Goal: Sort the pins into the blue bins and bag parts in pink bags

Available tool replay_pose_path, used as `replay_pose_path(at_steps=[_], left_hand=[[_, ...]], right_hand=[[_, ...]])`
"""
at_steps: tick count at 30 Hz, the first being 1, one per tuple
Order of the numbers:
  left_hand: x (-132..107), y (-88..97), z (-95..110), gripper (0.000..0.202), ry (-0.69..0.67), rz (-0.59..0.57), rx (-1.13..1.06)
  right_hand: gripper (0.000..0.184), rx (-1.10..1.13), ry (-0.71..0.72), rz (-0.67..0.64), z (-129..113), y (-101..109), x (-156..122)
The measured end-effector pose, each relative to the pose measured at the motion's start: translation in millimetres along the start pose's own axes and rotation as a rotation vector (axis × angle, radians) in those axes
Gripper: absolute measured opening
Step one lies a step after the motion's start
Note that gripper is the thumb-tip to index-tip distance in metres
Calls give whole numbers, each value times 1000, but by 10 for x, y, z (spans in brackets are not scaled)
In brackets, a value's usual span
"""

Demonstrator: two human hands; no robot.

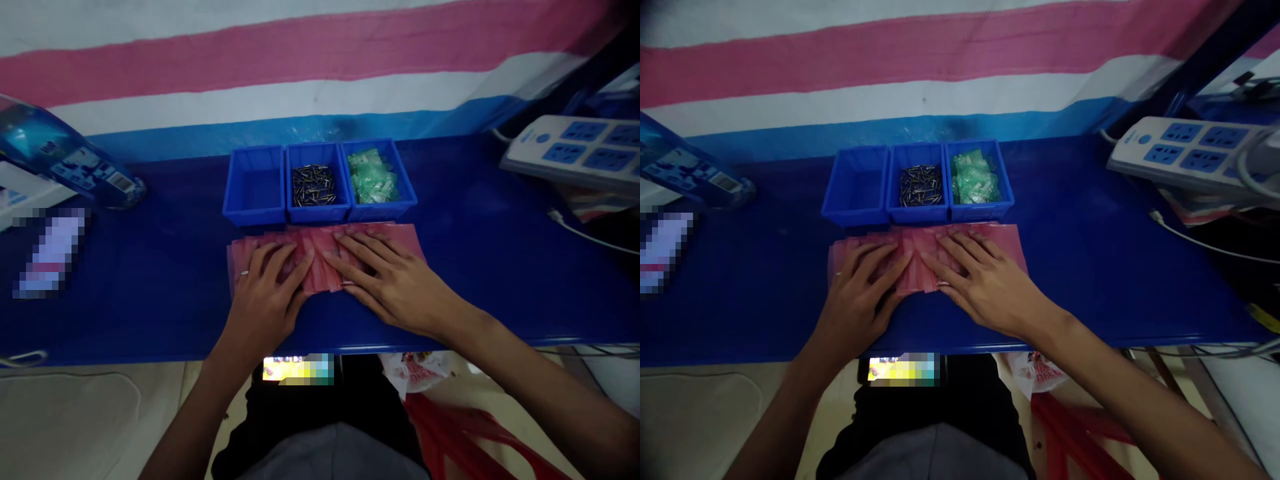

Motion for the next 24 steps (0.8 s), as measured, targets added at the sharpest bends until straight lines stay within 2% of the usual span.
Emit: replay_pose_path(at_steps=[4, 8, 11, 15, 18, 21, 24], left_hand=[[-24, 31, -10, 65, -12, -18, -25], [-58, 64, -69, 69, -29, -29, -70], [-73, 60, -86, 63, -47, -8, -67], [-59, 39, -92, 49, -2, 40, -12], [-79, 117, -84, 49, -8, 102, -57], [-144, 194, -86, 54, -33, 90, -74], [-212, 233, -118, 49, -12, 91, -53]], right_hand=[[67, -24, 1, 18, -10, 5, 22], [63, -17, -54, 22, -24, -12, 102], [63, 19, -27, 42, -72, -14, 168], [55, 24, 15, 86, -131, 4, 255], [50, 9, -7, 87, -136, 27, 298], [50, 9, -30, 99, -130, 57, 296], [53, 27, -22, 100, -127, 30, 281]])
Point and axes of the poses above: each hand's wrist, its own x-axis towards the middle knuckle, its own y-axis out of the back of the hand, z = x × y, the point moved 7 cm from there along x, towards the middle knuckle, and after that the axes turned 5 degrees about -z, right-handed, at the moved point
